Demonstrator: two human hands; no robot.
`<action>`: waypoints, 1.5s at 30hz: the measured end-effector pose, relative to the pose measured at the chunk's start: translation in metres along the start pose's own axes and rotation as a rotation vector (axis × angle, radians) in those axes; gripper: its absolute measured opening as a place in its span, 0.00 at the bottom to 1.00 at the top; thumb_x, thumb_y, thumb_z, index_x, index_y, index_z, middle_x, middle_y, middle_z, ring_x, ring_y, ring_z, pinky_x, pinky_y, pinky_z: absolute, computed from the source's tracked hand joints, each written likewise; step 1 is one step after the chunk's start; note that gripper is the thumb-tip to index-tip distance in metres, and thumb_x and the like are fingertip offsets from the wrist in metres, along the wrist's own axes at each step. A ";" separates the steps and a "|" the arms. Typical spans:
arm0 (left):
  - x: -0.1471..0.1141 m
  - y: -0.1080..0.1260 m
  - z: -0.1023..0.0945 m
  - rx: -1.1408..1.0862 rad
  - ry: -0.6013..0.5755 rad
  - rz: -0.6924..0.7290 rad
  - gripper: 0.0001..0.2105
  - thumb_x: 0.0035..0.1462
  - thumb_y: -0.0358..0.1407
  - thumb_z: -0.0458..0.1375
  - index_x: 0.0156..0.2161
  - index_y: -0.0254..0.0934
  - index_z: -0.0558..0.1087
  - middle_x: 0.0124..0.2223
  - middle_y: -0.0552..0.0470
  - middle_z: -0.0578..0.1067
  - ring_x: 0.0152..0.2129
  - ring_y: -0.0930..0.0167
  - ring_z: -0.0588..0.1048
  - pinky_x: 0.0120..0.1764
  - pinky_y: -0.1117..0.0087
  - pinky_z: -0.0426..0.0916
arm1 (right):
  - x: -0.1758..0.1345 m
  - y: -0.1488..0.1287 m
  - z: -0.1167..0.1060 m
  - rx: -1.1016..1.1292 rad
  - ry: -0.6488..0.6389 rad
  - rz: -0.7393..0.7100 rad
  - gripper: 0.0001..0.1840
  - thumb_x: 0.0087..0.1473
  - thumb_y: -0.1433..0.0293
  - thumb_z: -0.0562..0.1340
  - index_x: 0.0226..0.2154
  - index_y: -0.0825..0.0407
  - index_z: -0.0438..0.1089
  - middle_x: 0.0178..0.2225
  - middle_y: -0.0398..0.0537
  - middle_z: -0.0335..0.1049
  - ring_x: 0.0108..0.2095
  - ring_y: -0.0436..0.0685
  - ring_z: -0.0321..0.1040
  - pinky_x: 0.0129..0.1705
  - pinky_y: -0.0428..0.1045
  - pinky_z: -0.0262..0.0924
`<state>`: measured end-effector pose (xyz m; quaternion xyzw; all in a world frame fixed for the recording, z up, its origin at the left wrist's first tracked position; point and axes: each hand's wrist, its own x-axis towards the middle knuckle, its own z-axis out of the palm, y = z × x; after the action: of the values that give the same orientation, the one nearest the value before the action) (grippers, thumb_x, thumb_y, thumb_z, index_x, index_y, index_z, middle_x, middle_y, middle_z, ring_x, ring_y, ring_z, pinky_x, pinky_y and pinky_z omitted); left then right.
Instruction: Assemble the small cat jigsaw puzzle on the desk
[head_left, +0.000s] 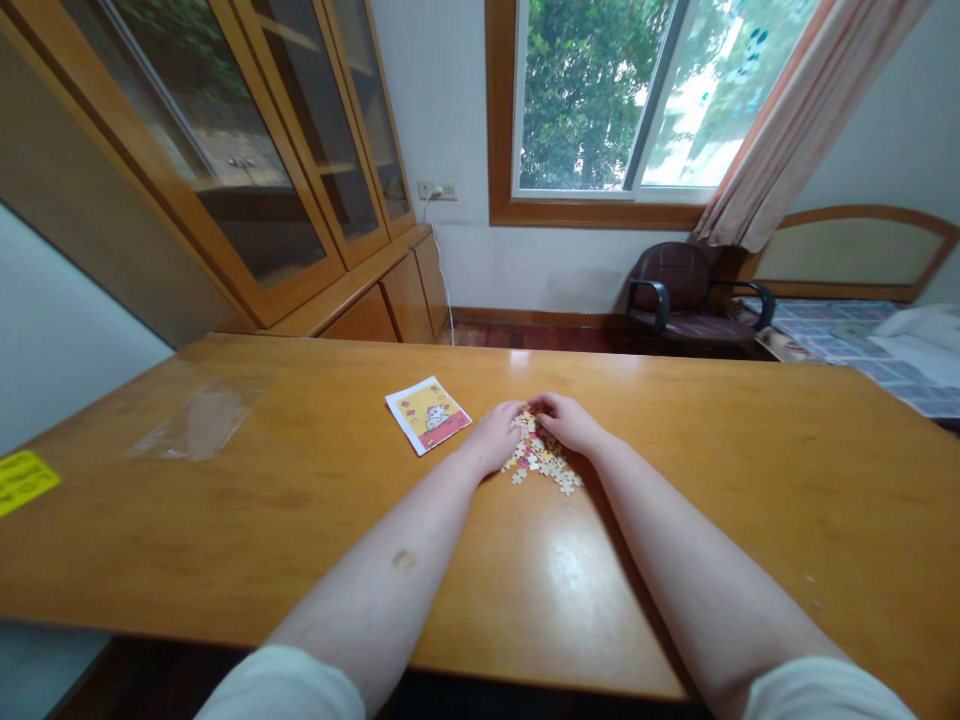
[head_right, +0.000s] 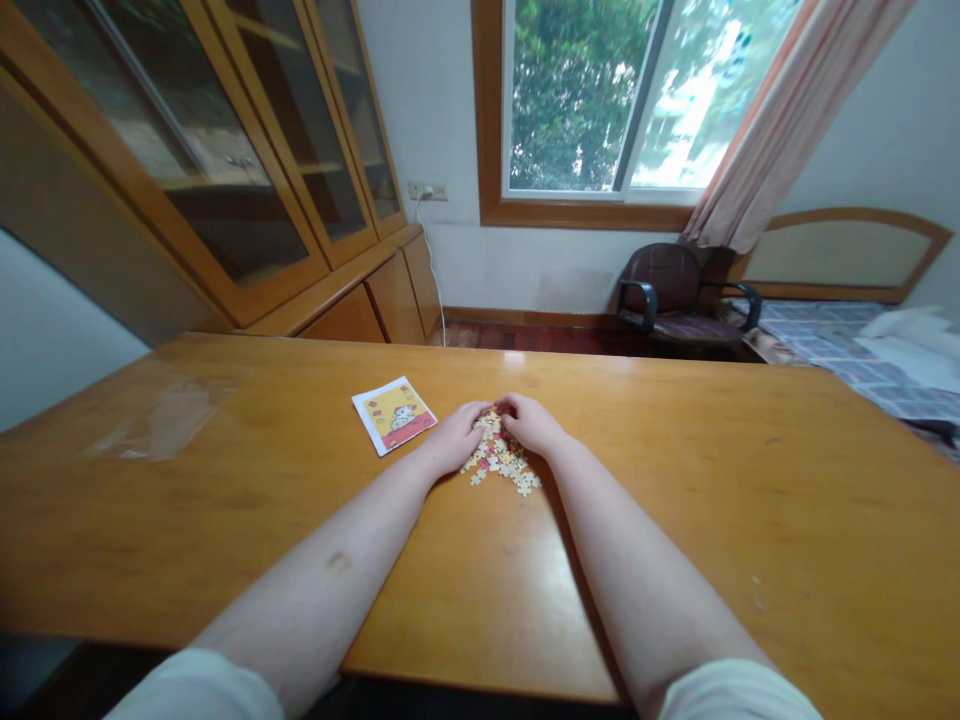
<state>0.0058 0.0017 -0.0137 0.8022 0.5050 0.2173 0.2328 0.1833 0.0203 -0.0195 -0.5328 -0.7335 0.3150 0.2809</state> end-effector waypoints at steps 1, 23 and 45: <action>0.000 -0.001 0.000 0.007 0.019 -0.008 0.24 0.57 0.28 0.48 0.59 0.30 0.65 0.60 0.41 0.67 0.57 0.65 0.65 0.61 0.62 0.57 | 0.000 0.001 0.000 0.015 0.005 0.021 0.16 0.51 0.80 0.55 0.41 0.53 0.71 0.38 0.48 0.76 0.34 0.52 0.73 0.41 0.49 0.67; 0.004 0.000 -0.003 0.063 0.010 0.045 0.18 0.55 0.26 0.49 0.45 0.37 0.78 0.45 0.47 0.79 0.45 0.66 0.74 0.52 0.65 0.66 | -0.007 -0.009 -0.003 -0.124 -0.023 -0.062 0.04 0.47 0.73 0.63 0.29 0.53 0.74 0.25 0.43 0.71 0.26 0.49 0.65 0.30 0.44 0.60; 0.004 0.004 -0.003 -0.105 0.109 -0.121 0.17 0.56 0.24 0.49 0.48 0.32 0.74 0.49 0.44 0.76 0.48 0.68 0.73 0.55 0.66 0.65 | 0.003 0.002 -0.002 0.055 0.233 0.185 0.10 0.46 0.63 0.64 0.23 0.53 0.73 0.20 0.43 0.68 0.21 0.50 0.62 0.25 0.45 0.57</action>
<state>0.0086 0.0042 -0.0087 0.7440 0.5524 0.2724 0.2592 0.1853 0.0241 -0.0198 -0.6230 -0.6348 0.2958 0.3484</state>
